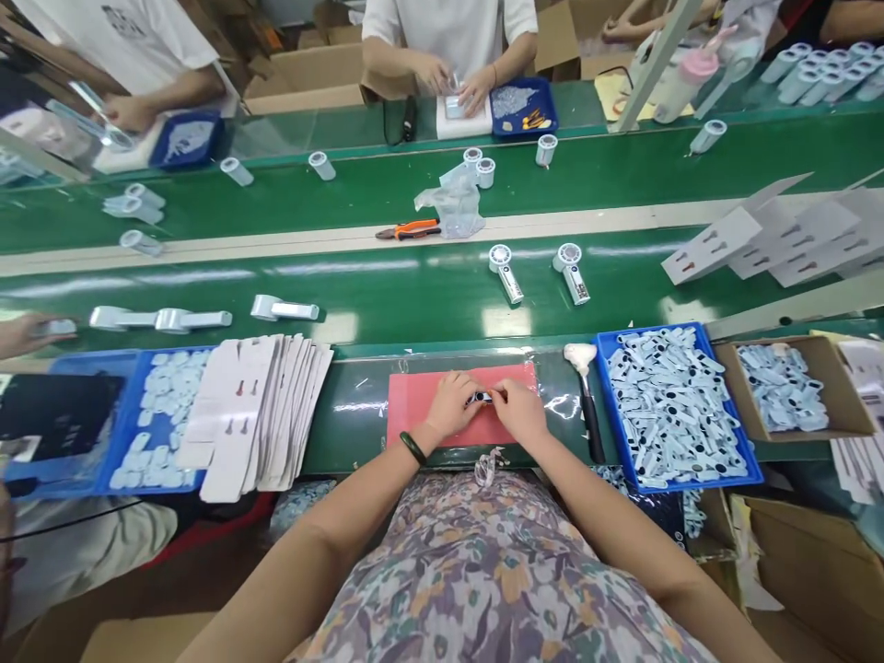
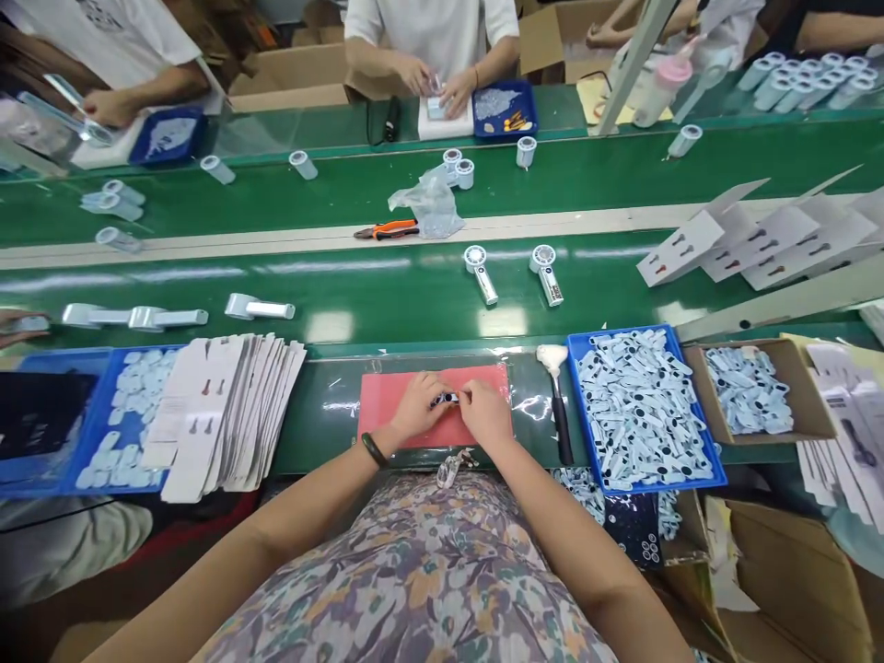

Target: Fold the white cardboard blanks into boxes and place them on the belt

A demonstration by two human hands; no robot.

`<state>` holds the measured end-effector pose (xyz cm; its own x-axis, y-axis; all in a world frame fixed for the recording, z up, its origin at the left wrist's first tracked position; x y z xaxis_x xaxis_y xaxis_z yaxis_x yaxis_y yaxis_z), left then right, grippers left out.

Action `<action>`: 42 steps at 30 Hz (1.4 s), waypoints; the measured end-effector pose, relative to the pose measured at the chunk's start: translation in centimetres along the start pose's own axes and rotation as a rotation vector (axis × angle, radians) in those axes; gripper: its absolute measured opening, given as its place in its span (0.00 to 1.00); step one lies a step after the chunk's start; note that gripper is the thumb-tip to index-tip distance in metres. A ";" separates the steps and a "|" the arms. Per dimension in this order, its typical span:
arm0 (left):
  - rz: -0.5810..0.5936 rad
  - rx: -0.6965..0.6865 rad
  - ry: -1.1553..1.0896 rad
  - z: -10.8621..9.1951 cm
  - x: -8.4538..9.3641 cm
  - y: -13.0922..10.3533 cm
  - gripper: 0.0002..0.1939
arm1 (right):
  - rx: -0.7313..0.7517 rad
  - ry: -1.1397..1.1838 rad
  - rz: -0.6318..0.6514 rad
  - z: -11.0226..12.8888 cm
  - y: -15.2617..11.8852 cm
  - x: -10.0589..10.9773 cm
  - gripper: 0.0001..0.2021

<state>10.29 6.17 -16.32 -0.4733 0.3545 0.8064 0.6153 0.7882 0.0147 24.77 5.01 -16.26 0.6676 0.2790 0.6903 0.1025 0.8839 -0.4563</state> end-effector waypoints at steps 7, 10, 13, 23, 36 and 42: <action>-0.057 -0.014 -0.094 0.2 -0.5 -0.1 0.09 | 0.021 -0.084 0.068 0.4 0.3 0.4 0.08; -0.064 0.002 -0.104 0.4 -0.7 -0.3 0.09 | 0.035 -0.090 0.084 0.2 0.1 0.0 0.09; -0.068 0.027 -0.104 0.6 -0.9 -0.2 0.10 | 0.065 -0.098 0.027 -0.2 0.2 0.1 0.08; -0.030 0.063 -0.083 -1.3 -1.0 -1.8 0.07 | 0.229 -0.170 0.227 -1.9 -0.3 -1.4 0.21; 0.032 0.196 0.002 -1.3 -1.8 -2.3 0.16 | 0.303 -0.306 0.235 -1.6 -1.0 -2.0 0.23; 0.087 0.188 0.026 -1.2 -2.2 -2.0 0.17 | 0.290 -0.322 0.205 -1.8 -1.2 -2.3 0.22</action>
<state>10.85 3.22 -17.42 -0.4055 0.4140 0.8150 0.5232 0.8362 -0.1645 24.40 2.67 -18.35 0.3857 0.5202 0.7620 -0.2484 0.8539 -0.4573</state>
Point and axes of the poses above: each hand's wrist, its own y-axis towards the middle knuckle, its own x-axis out of the back of the hand, z = x × y, the point moved 8 cm from there along y, towards the middle knuckle, and after that the axes turned 6 degrees about -x, right-handed, at the moved point
